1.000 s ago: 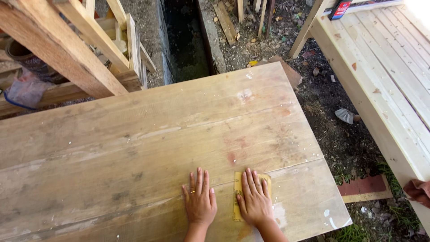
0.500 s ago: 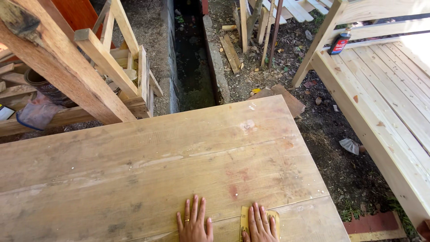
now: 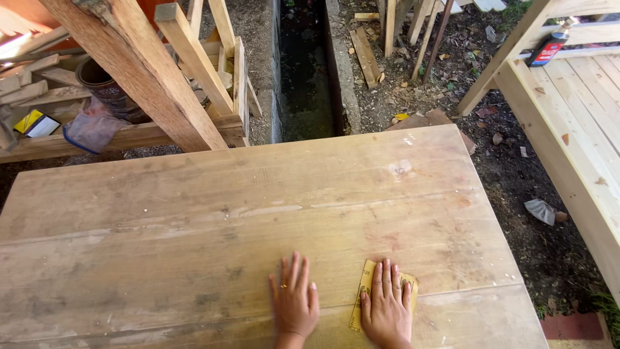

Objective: The person sands a large wooden board resting on supports outdoors, rubbing a sheet of sandpaper by hand across the board's surface. They move the sandpaper along the planks, working over different sections of the board throughout the episode.

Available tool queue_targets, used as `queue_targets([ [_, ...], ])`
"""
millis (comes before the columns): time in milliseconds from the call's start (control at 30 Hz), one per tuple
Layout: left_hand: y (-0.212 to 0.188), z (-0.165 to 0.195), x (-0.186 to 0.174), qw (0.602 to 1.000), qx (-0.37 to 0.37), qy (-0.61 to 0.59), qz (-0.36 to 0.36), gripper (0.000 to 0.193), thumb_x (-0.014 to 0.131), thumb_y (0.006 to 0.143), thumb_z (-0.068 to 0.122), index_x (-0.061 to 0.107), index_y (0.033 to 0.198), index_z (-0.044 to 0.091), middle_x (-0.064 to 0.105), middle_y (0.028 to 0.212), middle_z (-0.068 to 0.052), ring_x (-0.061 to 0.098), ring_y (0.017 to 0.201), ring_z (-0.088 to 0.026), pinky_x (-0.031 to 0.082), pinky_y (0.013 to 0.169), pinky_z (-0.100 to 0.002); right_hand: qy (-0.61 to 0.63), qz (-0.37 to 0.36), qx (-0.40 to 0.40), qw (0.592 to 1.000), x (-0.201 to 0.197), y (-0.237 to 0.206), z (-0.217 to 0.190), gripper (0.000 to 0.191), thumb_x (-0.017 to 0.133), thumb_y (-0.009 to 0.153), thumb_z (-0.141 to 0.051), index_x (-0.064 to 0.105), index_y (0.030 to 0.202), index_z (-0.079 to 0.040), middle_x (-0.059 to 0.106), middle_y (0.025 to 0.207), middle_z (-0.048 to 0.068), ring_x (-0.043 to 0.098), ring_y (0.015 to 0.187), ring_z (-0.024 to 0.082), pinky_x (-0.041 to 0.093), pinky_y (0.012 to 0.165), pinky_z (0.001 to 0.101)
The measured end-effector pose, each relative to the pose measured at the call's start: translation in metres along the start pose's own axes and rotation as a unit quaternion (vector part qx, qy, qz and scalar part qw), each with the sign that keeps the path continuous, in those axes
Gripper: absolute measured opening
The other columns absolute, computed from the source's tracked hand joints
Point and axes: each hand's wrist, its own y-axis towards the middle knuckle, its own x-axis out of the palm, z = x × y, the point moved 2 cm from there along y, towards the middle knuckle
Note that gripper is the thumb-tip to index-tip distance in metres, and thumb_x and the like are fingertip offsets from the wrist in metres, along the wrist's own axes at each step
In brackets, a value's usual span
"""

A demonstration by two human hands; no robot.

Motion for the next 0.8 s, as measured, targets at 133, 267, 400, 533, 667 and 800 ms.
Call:
queue_targets([
  [133, 0.043, -0.046, -0.007, 0.995, -0.065, 0.053, -0.053, 0.064, 0.04, 0.097, 0.038, 0.03, 0.157, 0.021, 0.022, 0.167, -0.001, 0.018, 0.153, -0.028, 0.01, 0.12, -0.06, -0.005, -0.019, -0.01, 1.0, 0.007, 0.021, -0.02, 0.076, 0.036, 0.094, -0.043, 0.017, 0.155, -0.002, 0.015, 0.165, 0.015, 0.009, 0.152, 0.032, 0.007, 0.116, 0.0527],
  [267, 0.064, -0.073, -0.007, 0.982, -0.161, 0.067, -0.079, 0.07, 0.042, 0.095, 0.043, 0.025, 0.159, 0.021, 0.015, 0.168, -0.003, 0.014, 0.154, -0.029, 0.009, 0.119, -0.06, 0.005, -0.054, -0.029, 0.998, 0.018, 0.047, -0.036, 0.078, 0.037, 0.093, -0.042, 0.016, 0.156, -0.002, 0.013, 0.166, 0.014, 0.009, 0.153, 0.03, 0.008, 0.118, 0.0526],
  [400, 0.059, -0.079, -0.001, 0.979, -0.177, 0.081, -0.064, 0.071, 0.044, 0.093, 0.044, 0.026, 0.158, 0.022, 0.017, 0.168, -0.003, 0.015, 0.154, -0.029, 0.011, 0.119, -0.059, 0.016, -0.097, -0.052, 0.994, 0.024, 0.076, -0.05, 0.078, 0.037, 0.094, -0.041, 0.015, 0.158, -0.002, 0.013, 0.167, 0.013, 0.009, 0.154, 0.03, 0.01, 0.119, 0.0532],
  [533, 0.05, -0.08, 0.006, 0.98, -0.18, 0.075, -0.047, 0.072, 0.046, 0.089, 0.044, 0.029, 0.157, 0.023, 0.021, 0.166, -0.003, 0.019, 0.152, -0.028, 0.013, 0.118, -0.061, 0.015, -0.088, -0.067, 0.994, 0.03, 0.134, -0.071, 0.078, 0.038, 0.094, -0.04, 0.015, 0.158, -0.001, 0.014, 0.167, 0.014, 0.01, 0.154, 0.03, 0.01, 0.119, 0.0546],
  [667, 0.044, -0.086, 0.017, 0.982, -0.172, 0.081, -0.011, 0.074, 0.047, 0.085, 0.046, 0.031, 0.155, 0.025, 0.024, 0.165, -0.003, 0.021, 0.15, -0.028, 0.013, 0.116, -0.063, 0.023, -0.078, -0.084, 0.993, 0.036, 0.196, -0.098, 0.076, 0.037, 0.096, -0.04, 0.017, 0.158, -0.002, 0.015, 0.168, 0.015, 0.01, 0.155, 0.031, 0.01, 0.12, 0.0542],
  [800, 0.041, -0.095, 0.026, 0.986, -0.136, 0.093, 0.024, 0.077, 0.051, 0.084, 0.048, 0.029, 0.154, 0.023, 0.022, 0.163, -0.005, 0.021, 0.147, -0.03, 0.012, 0.112, -0.067, 0.036, -0.074, -0.096, 0.992, 0.036, 0.259, -0.134, 0.076, 0.036, 0.097, -0.041, 0.018, 0.159, -0.001, 0.015, 0.168, 0.015, 0.01, 0.155, 0.032, 0.01, 0.121, 0.0541],
])
